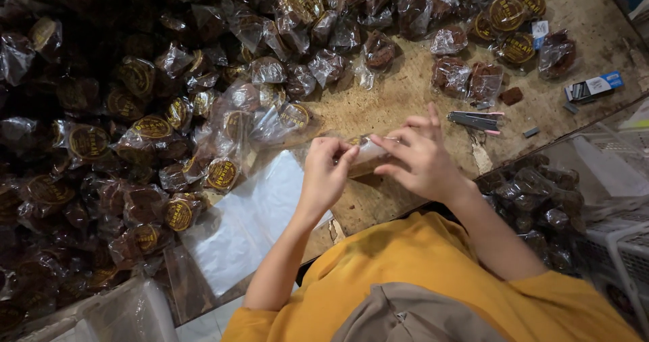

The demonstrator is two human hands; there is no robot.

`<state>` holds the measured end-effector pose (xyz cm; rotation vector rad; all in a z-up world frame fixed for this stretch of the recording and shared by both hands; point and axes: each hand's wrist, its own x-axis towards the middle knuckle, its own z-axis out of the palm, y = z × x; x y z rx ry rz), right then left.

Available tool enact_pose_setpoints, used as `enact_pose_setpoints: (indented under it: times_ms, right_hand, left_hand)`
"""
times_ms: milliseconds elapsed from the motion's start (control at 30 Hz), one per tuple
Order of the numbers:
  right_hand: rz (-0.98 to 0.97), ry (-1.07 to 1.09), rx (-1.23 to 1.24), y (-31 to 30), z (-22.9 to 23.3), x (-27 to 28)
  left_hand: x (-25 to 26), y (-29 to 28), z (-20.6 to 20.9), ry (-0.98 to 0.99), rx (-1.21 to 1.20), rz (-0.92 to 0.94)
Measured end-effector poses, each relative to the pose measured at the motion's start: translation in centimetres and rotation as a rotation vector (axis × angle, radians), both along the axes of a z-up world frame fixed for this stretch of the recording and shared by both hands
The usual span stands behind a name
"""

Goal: The person places several individually wrapped bread rolls into a large plastic bag by hand. They then fold the top of the bag and seal it using a stapler.

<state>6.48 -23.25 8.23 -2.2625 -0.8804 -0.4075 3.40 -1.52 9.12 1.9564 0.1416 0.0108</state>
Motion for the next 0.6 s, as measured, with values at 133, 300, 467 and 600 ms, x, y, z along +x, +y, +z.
enact_pose_setpoints:
  times_ms: [133,300,467,600]
  right_hand:
    - [-0.005,-0.135,-0.132,0.3,-0.1,0.7]
    - [-0.053,-0.17,-0.106,0.3,-0.5,0.9]
    - [0.128,0.157,0.181,-0.1,-2.8,2.7]
    - [0.363,0.423,0.303,-1.1,-1.7,3.6]
  left_hand:
    - [-0.5,0.1,1.5,-0.214,0.204,-0.099]
    - [-0.8,-0.6,2.8,-0.218,0.186,-0.026]
    - [-1.1,-0.4,2.6,-0.483,0.652,-0.186]
    - [-1.2,-1.1,1.4,-0.59,0.792,-0.221]
